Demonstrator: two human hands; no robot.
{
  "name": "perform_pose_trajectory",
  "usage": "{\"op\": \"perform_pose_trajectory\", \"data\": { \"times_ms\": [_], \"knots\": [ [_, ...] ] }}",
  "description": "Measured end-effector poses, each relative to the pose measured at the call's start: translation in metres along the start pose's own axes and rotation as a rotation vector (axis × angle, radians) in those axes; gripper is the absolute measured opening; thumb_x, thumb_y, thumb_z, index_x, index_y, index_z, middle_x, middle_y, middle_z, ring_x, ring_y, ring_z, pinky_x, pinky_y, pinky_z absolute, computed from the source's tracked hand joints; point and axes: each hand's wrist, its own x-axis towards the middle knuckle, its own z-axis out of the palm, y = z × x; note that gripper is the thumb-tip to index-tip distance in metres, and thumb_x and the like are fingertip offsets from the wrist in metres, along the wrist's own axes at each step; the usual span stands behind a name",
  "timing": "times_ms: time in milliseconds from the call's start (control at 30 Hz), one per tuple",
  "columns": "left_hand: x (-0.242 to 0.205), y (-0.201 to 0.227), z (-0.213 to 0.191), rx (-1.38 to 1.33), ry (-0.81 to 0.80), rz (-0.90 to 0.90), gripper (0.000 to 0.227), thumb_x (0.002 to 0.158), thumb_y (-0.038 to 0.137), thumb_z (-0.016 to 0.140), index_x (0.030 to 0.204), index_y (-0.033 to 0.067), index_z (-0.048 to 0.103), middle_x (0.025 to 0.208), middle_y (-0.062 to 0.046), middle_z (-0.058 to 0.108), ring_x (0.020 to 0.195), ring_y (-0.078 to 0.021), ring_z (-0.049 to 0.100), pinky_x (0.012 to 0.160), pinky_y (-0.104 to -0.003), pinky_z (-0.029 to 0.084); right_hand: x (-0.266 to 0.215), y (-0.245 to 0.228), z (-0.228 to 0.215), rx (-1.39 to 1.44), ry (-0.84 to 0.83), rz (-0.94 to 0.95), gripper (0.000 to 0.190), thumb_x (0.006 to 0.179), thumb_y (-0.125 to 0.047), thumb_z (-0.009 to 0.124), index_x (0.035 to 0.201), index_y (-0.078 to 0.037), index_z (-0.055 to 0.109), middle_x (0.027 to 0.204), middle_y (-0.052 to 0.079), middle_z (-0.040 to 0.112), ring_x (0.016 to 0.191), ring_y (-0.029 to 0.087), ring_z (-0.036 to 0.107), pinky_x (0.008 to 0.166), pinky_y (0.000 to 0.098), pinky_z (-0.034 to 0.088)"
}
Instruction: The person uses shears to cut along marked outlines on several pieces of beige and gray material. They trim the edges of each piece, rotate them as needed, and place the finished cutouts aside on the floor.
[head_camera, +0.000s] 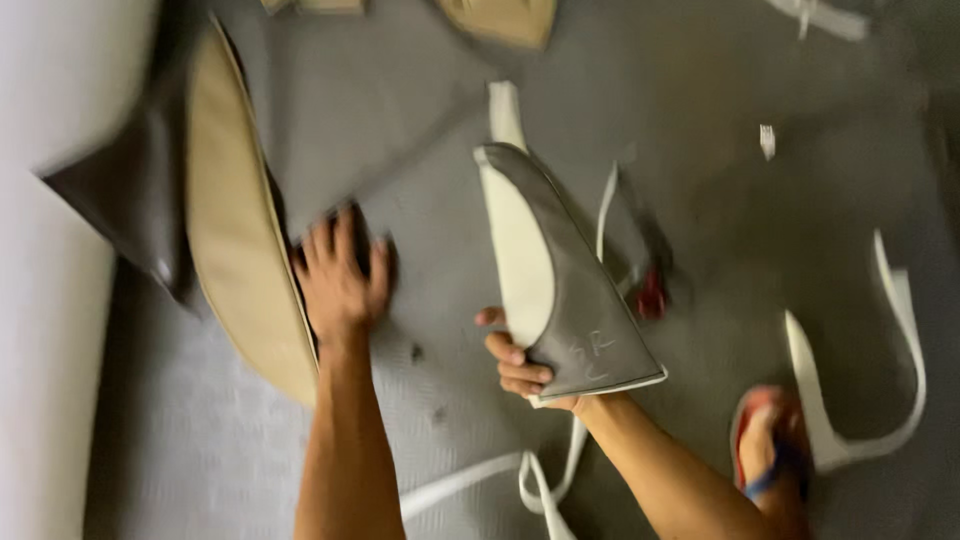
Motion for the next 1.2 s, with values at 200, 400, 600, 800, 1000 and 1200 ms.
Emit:
{"op": "perform_pose_trajectory", "data": {
  "times_ms": [200,400,600,800,1000,1200],
  "knots": [
    [-0.012,-0.008,0.005,-0.239,0.053,0.004,0.06,0.106,0.05,0.047,0.153,0.0124,0.046,0.162,-0.018,0.042,0.15,-0.0402,0.035,0.124,-0.054,0.03,-0.064,0.072,-0.03,0.005,-0.179,0.162,0.089,0.098,-0.069,0.051,0.131,0.013,0.058,0.089,0.012,0.069,0.053,0.012,0.05,0.049,0.0251,0.035],
    [-0.124,0.066,-0.021,-0.833,-0.37,-0.068,0.081,0.105,0.063,0.023,0.161,0.0052,0.024,0.172,-0.017,0.02,0.16,-0.0304,0.012,0.129,-0.051,0.004,-0.085,0.095,-0.038,0.097,-0.283,0.388,0.092,0.092,-0.068,0.051,0.133,0.014,0.055,0.093,0.017,0.069,0.06,0.015,0.057,0.044,0.0277,0.042],
    [-0.222,0.124,-0.071,-1.118,-0.556,-0.598,0.043,0.096,0.02,0.075,0.129,-0.0058,0.071,0.113,-0.032,0.076,0.088,-0.0456,0.067,0.073,-0.062,0.051,-0.102,0.074,-0.035,-0.242,-0.187,0.282,0.056,0.096,-0.042,0.057,0.125,0.006,0.06,0.099,0.015,0.071,0.079,0.022,0.063,0.065,0.0342,0.049],
    [-0.204,0.122,-0.116,-1.305,-0.155,-0.269,0.029,0.089,0.016,0.077,0.113,0.0005,0.071,0.101,-0.006,0.077,0.09,-0.0123,0.073,0.081,-0.031,0.061,-0.123,-0.031,-0.043,-2.065,0.905,-0.666,0.022,0.1,-0.016,0.063,0.117,-0.003,0.065,0.106,0.013,0.072,0.097,0.028,0.07,0.087,0.0408,0.055],
    [-0.213,0.116,-0.126,-1.563,-0.061,-0.298,0.028,0.093,0.01,0.074,0.119,0.0013,0.067,0.109,-0.009,0.075,0.094,-0.018,0.073,0.085,-0.034,0.062,-0.16,-0.09,-0.108,-2.745,0.443,-1.012,0.051,0.1,-0.017,0.065,0.148,-0.001,0.057,0.152,0.024,0.051,0.137,0.046,0.051,0.113,0.0476,0.043],
    [-0.233,0.1,-0.145,-1.685,-0.091,-0.238,0.027,0.096,0.008,0.073,0.12,-0.0022,0.067,0.109,-0.012,0.075,0.094,-0.0212,0.073,0.086,-0.038,0.063,-0.216,-0.059,-0.136,-2.635,0.782,-0.78,0.019,0.105,-0.02,0.068,0.123,-0.013,0.065,0.123,0.009,0.071,0.12,0.03,0.065,0.106,0.0461,0.048]
  ]
}}
